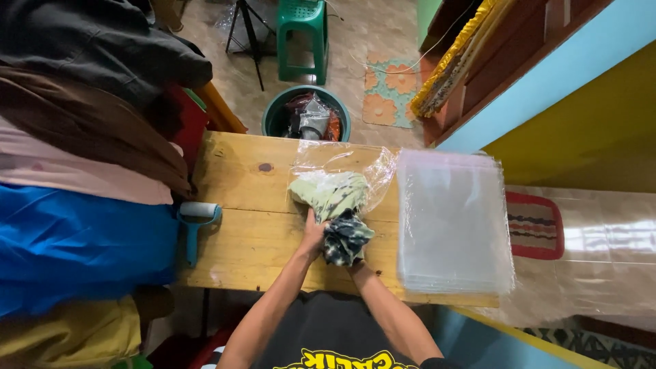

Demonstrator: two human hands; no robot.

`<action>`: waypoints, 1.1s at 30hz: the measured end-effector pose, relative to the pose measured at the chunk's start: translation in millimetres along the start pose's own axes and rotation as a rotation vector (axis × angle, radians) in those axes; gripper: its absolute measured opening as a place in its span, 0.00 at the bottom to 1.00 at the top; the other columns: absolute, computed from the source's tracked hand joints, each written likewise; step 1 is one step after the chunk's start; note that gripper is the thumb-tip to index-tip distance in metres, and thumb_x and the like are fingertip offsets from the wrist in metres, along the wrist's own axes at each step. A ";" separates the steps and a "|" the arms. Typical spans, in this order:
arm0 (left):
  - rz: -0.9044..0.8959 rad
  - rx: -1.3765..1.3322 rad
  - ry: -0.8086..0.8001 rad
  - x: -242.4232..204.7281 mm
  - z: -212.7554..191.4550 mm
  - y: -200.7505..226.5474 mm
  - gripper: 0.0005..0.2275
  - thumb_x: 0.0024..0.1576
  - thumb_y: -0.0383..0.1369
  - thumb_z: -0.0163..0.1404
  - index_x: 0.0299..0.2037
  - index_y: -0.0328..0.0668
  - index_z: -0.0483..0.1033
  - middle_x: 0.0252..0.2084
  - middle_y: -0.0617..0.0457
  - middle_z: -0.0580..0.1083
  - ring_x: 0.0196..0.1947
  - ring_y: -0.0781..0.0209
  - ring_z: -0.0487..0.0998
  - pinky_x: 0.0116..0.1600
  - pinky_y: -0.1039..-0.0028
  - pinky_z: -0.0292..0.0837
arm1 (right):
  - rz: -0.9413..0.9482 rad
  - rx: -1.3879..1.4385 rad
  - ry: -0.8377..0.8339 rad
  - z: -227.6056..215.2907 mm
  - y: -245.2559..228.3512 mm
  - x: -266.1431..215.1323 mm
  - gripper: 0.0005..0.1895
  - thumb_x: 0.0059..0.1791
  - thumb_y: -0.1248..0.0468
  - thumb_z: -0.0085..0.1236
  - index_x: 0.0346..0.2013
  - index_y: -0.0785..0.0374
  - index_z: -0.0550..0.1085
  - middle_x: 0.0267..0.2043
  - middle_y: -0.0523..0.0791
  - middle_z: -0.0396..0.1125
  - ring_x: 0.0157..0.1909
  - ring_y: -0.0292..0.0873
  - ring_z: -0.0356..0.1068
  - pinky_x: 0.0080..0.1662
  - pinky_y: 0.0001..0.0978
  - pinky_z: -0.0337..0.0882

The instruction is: The person folds a shirt, places it into a clear plastic bag, seals the bag, and then uses a lint roller on another shirt.

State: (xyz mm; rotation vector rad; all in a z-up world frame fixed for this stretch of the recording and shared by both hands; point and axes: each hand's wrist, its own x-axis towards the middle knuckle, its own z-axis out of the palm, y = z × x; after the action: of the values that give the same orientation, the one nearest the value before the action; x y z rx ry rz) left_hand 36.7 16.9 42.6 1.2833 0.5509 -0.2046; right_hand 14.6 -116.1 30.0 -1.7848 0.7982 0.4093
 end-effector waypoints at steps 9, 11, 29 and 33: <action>-0.051 0.519 -0.123 41.4 -20.0 -43.3 0.41 0.55 0.27 0.50 0.78 0.41 0.41 0.76 0.32 0.50 0.77 0.39 0.47 0.74 0.49 0.52 | 0.043 -0.005 0.029 13.1 32.9 11.4 0.33 0.47 0.53 0.57 0.62 0.68 0.70 0.64 0.60 0.66 0.70 0.58 0.60 0.67 0.52 0.61; -0.040 0.567 -0.108 45.3 -19.2 -48.9 0.42 0.52 0.30 0.52 0.78 0.44 0.43 0.74 0.31 0.55 0.75 0.39 0.54 0.74 0.52 0.55 | 0.054 -0.006 0.037 15.3 45.0 18.0 0.33 0.47 0.52 0.58 0.62 0.68 0.70 0.64 0.59 0.66 0.70 0.57 0.60 0.67 0.52 0.62; 0.129 0.622 -0.131 73.3 -16.0 -82.6 0.40 0.51 0.35 0.49 0.77 0.38 0.47 0.71 0.30 0.58 0.72 0.36 0.59 0.74 0.50 0.56 | -0.048 -0.330 0.091 -13.6 141.9 42.8 0.36 0.33 0.49 0.70 0.55 0.39 0.70 0.48 0.34 0.72 0.55 0.38 0.73 0.55 0.36 0.75; 0.097 0.614 -0.138 75.3 -16.6 -87.8 0.41 0.49 0.35 0.49 0.77 0.44 0.48 0.72 0.37 0.58 0.72 0.39 0.60 0.73 0.51 0.58 | -0.718 -0.325 0.378 -20.1 39.8 -9.7 0.36 0.42 0.55 0.65 0.62 0.62 0.66 0.53 0.48 0.65 0.57 0.50 0.67 0.59 0.42 0.67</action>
State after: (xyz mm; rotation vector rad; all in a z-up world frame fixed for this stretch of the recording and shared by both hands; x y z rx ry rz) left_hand 57.7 19.1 -72.3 1.8700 0.3108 -0.3984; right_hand -21.9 -139.1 15.4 -2.3452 0.2957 -0.2998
